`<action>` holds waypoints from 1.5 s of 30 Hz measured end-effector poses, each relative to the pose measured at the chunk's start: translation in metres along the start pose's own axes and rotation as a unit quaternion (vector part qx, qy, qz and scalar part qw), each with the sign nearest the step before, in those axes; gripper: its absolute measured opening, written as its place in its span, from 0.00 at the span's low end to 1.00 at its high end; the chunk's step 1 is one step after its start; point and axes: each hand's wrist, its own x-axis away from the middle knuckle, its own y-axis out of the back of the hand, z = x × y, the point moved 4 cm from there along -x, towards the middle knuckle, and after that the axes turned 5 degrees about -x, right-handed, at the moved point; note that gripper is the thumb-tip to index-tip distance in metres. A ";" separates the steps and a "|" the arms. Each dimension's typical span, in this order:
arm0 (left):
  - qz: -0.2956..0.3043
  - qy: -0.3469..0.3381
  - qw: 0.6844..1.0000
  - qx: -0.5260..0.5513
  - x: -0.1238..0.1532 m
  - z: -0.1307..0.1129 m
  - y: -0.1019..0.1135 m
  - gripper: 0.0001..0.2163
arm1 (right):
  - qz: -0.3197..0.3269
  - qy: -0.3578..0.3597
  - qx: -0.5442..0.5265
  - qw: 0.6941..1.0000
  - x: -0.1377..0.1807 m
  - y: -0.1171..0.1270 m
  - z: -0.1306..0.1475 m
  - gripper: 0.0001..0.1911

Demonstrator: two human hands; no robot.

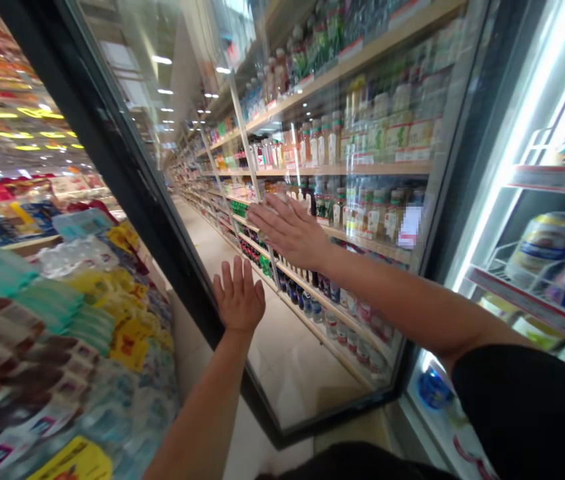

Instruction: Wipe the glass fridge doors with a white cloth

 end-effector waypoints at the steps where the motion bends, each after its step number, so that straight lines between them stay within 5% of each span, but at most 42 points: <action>1: -0.001 0.000 1.000 0.002 0.000 0.000 0.000 0.26 | 0.006 0.006 -0.002 1.000 0.005 -0.001 -0.001 0.34; 7: -0.005 -0.002 1.000 -0.005 -0.001 0.000 -0.002 0.26 | -0.111 -0.152 0.025 0.982 0.036 0.004 -0.034 0.33; 14: -0.009 -0.010 1.000 0.000 -0.002 0.000 -0.002 0.28 | -0.004 -0.043 -0.012 0.999 0.083 -0.015 -0.019 0.32; 20: -0.007 0.004 1.000 0.017 -0.001 0.000 -0.002 0.27 | -0.093 -0.237 0.034 0.967 0.091 0.000 -0.054 0.32; 27: -0.036 -0.039 0.998 -0.038 -0.004 -0.005 0.003 0.30 | -0.010 -0.055 0.019 0.998 0.116 -0.019 -0.030 0.31; 33: -0.056 -0.056 0.995 -0.054 -0.005 -0.008 0.006 0.31 | -0.101 -0.245 0.060 0.962 0.127 -0.003 -0.058 0.33; 39: -0.059 -0.059 0.995 -0.050 -0.006 -0.008 0.007 0.31 | -0.025 -0.136 0.049 0.989 0.151 -0.018 -0.047 0.31; 45: -0.055 -0.050 0.997 -0.024 -0.005 -0.007 0.006 0.31 | -0.124 -0.318 0.071 0.937 0.174 -0.007 -0.078 0.32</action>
